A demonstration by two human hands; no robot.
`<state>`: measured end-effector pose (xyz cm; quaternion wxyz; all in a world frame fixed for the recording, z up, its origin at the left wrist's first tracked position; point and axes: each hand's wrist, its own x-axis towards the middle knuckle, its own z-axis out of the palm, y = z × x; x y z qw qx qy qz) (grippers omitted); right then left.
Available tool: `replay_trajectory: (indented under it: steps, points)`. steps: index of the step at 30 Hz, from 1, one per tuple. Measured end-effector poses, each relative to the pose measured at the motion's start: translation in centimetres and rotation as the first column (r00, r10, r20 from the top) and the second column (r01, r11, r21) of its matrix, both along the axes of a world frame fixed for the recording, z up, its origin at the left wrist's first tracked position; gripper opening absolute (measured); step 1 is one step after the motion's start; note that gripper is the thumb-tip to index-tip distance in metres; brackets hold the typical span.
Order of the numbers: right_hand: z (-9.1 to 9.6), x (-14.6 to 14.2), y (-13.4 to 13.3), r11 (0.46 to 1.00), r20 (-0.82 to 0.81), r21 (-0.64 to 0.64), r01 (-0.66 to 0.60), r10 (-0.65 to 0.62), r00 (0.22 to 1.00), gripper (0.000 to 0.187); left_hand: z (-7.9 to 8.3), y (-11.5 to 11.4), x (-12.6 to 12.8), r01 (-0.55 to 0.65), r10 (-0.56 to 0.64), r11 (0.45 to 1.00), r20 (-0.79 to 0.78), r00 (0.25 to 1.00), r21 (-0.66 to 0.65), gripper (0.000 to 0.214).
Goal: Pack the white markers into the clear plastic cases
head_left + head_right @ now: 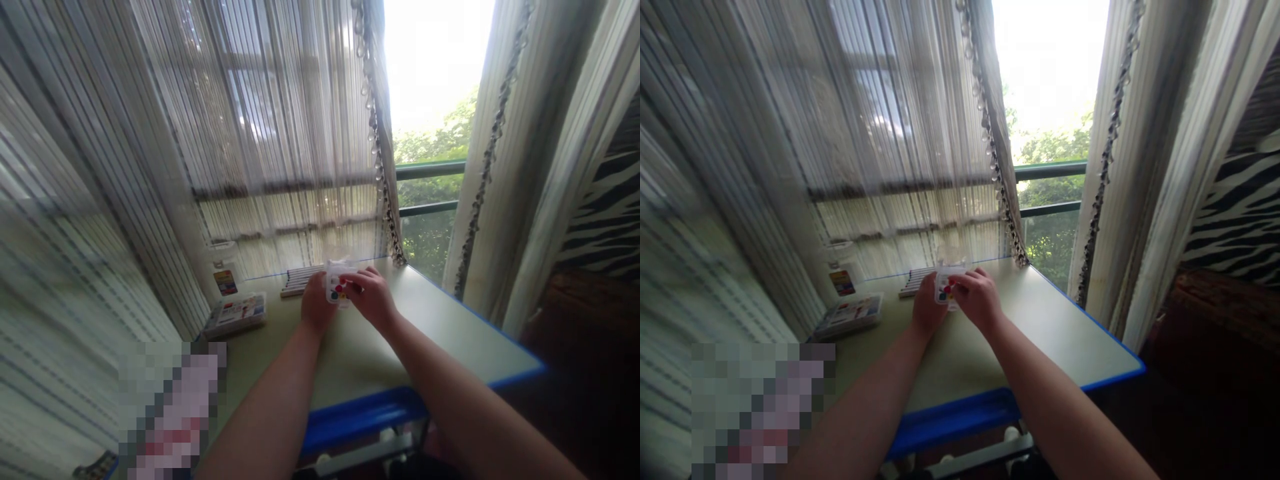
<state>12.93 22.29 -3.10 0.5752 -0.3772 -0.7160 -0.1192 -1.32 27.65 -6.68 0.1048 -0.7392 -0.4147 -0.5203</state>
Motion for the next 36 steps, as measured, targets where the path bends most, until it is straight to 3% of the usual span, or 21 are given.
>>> replay_trajectory:
  steps: [6,15,21,36]
  points:
    - [-0.08,0.18,-0.17,1.0,-0.001,-0.024,-0.01,0.01,1.0,0.019,-0.03,-0.01,0.14,-0.004,0.004,1.0,0.0,1.0,-0.011,0.025]
    - [0.13,-0.08,-0.6,0.989,-0.102,-0.145,0.021,-0.036,0.994,0.003,-0.05,0.07,0.14,-0.018,0.018,1.0,0.001,1.0,0.002,0.025]
    - [-0.12,0.09,-0.41,0.987,-0.099,-0.154,-0.05,0.035,0.994,0.008,0.1,-0.17,0.21,-0.032,0.034,0.998,0.027,0.999,-0.046,0.024]
    - [-0.22,0.4,-0.17,0.979,-0.111,-0.204,-0.015,-0.008,0.994,0.01,0.14,-0.19,0.08,-0.043,0.046,0.997,0.054,0.997,-0.056,0.025]
